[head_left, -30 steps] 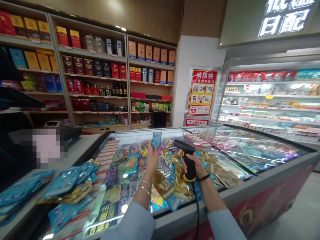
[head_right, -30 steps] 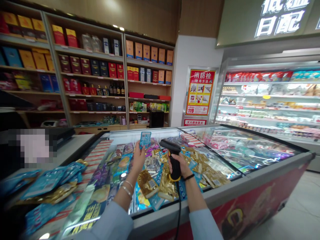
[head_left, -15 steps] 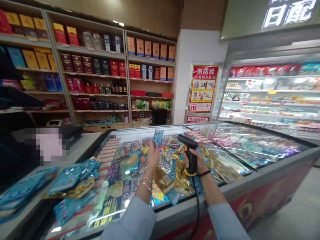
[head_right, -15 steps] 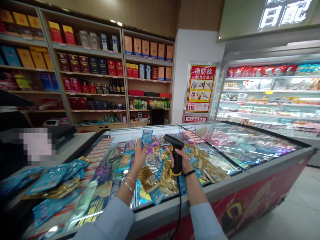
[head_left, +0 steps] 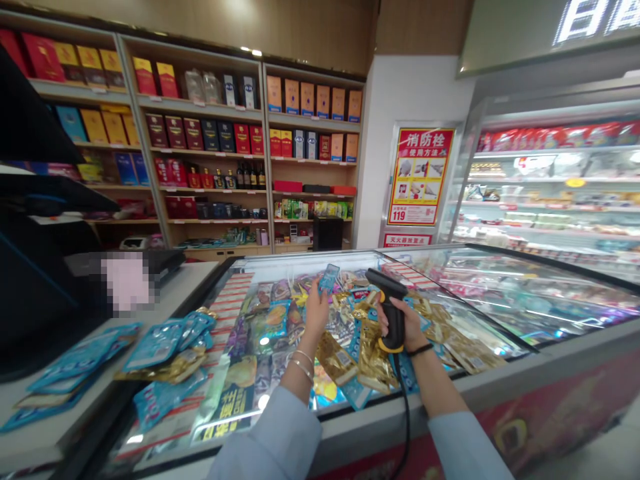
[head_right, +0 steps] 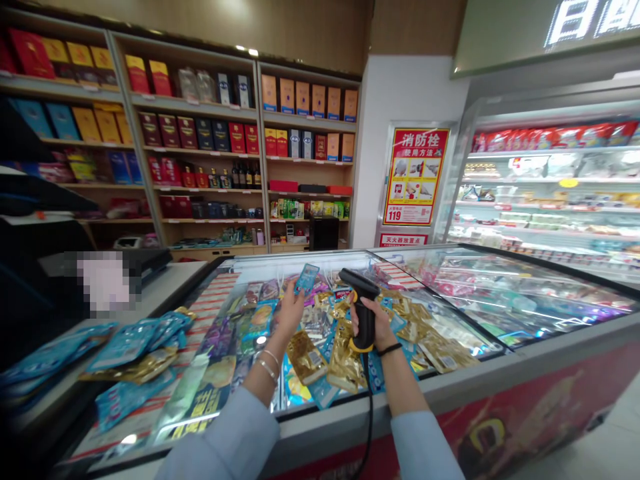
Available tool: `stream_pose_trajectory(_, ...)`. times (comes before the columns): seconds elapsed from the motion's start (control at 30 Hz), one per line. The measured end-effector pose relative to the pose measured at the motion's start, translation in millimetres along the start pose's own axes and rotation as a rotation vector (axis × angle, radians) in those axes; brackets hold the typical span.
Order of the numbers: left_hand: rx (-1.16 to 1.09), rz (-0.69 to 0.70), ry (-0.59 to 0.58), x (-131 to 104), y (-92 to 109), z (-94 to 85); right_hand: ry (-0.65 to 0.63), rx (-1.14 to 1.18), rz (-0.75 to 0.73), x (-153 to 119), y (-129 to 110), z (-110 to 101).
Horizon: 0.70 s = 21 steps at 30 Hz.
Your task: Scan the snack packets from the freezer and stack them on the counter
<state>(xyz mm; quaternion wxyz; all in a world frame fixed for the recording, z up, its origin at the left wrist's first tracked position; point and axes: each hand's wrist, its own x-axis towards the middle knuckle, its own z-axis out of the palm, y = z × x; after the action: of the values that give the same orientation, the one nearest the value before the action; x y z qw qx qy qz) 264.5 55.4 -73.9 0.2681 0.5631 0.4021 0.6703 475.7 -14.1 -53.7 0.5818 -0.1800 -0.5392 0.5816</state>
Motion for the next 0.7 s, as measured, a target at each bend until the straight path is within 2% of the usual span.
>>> stream_pose_trajectory(0.17, 0.107, -0.187, 0.042, -4, -9, 2.1, 0.02, 0.012, 0.006, -2, -3, 3)
stream_pose_trajectory(0.27, 0.058, -0.224, 0.049, -4, -5, -0.5, 0.037, 0.026, 0.008, -4, -5, 5)
stream_pose_trajectory(0.37, -0.002, -0.229, 0.048, 0, 6, -11.7, 0.046, 0.033, 0.011, -6, -5, 9)
stream_pose_trajectory(0.53, -0.139, -0.24, 0.053, 6, 37, -54.1, 0.05, 0.049, -0.003, -9, -1, 29)
stream_pose_trajectory(0.63, -0.163, -0.249, 0.092, 10, 52, -93.8, 0.048, 0.092, -0.014, -5, 10, 54)
stream_pose_trajectory(0.7, -0.061, -0.198, 0.149, 11, 59, -127.0, 0.034, 0.129, -0.004, -1, 22, 75)
